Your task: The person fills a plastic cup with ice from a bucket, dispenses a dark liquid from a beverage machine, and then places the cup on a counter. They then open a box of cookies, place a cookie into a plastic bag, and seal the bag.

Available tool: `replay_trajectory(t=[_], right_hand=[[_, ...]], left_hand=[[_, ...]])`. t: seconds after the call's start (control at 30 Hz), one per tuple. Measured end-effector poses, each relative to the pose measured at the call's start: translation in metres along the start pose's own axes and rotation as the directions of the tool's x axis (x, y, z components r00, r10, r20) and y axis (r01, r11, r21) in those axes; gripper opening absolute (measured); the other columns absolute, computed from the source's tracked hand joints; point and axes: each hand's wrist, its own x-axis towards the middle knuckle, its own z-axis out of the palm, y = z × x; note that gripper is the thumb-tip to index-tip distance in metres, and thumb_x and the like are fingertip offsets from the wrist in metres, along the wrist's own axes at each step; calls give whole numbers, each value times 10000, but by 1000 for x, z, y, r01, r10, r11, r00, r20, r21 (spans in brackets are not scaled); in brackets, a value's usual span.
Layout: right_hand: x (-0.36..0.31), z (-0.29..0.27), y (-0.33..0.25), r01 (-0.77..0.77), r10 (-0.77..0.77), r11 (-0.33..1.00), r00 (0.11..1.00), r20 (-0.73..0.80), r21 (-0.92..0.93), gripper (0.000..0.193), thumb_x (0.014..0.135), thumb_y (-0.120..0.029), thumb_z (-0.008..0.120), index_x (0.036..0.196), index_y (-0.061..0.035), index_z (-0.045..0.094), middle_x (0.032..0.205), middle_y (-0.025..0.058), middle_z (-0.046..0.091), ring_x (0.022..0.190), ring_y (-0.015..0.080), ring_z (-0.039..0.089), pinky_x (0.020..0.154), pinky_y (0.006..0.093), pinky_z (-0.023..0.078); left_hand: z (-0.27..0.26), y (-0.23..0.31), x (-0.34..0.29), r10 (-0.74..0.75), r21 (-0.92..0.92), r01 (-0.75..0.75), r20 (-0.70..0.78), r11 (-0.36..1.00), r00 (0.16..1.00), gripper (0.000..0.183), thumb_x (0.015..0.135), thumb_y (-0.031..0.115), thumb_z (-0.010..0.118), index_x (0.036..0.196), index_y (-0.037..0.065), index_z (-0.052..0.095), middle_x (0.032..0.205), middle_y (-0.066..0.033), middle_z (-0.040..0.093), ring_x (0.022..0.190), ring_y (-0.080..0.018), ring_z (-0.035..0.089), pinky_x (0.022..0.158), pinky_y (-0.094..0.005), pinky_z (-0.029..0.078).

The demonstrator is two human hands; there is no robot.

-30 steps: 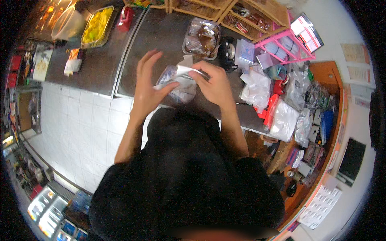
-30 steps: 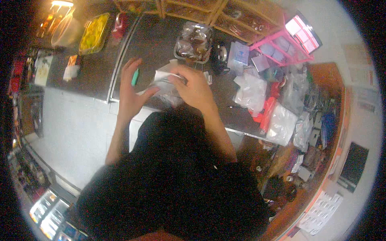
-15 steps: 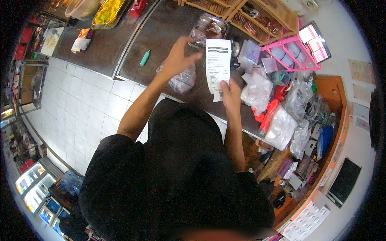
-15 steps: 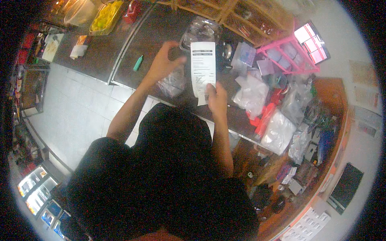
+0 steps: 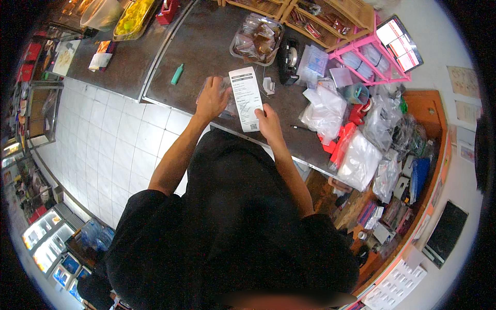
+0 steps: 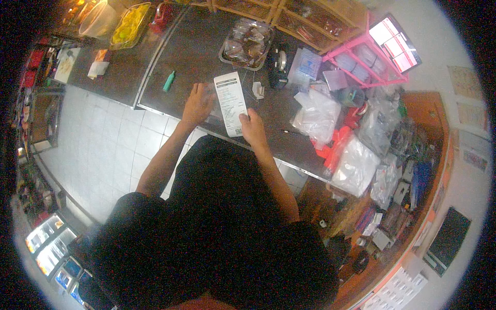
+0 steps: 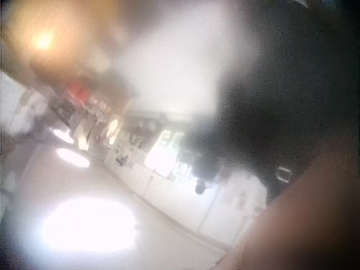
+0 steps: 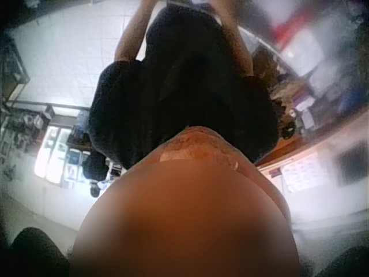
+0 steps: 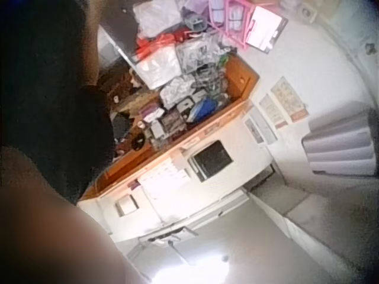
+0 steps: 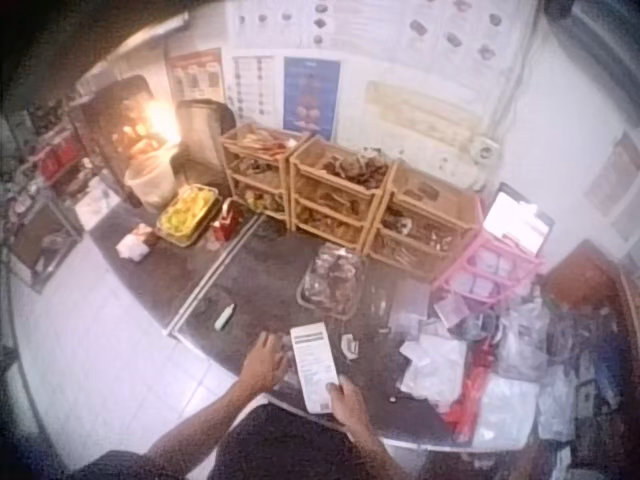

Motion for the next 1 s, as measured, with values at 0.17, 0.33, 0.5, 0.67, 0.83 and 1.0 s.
replay_trajectory(t=[0.17,0.33,0.5,0.67,0.83,1.0], right_hand=[[-2,4,13,-38,38,997,999,1,71,314,955,-272,620,1040,25,678,972,240,714,924,381,695,838,446,504],[9,-23,40,-82,131,956,979,-157,283,285,970,-232,630,1042,38,687,926,146,724,841,218,661,781,379,493],[13,-51,51,-74,98,929,994,-48,363,261,993,-190,611,1101,37,682,996,108,726,903,176,660,824,333,492],[10,-54,40,60,-43,798,998,-42,600,307,988,-220,621,1158,28,684,1018,132,733,925,192,667,840,342,502],[8,-42,30,-6,-6,905,1000,27,425,276,1006,-213,612,1140,18,682,1021,94,714,939,159,642,860,321,491],[10,-23,27,12,-65,920,991,120,393,210,1021,-166,589,1078,16,679,969,31,692,901,106,602,828,294,473]], left_hand=[[1,-5,5,222,46,-219,-96,975,970,433,931,194,682,1290,24,511,1261,-257,554,1268,-477,510,1029,-529,444],[-16,-21,15,-55,135,2,386,991,921,405,948,218,650,1320,96,545,1422,-202,499,1318,-442,495,1016,-535,510],[-18,-15,24,53,139,-81,191,987,980,220,979,251,620,1125,90,586,1078,-174,665,949,-469,671,733,-560,554],[-5,5,6,-103,105,93,94,990,990,238,970,260,644,1009,37,571,980,-241,656,932,-499,657,735,-582,512],[2,12,7,-79,34,82,-68,996,995,209,960,197,648,1032,19,564,997,-241,675,1003,-463,649,841,-511,519],[7,16,9,-81,-88,67,-173,994,982,254,914,60,643,1156,36,572,1181,-247,636,1130,-440,610,917,-485,515]])
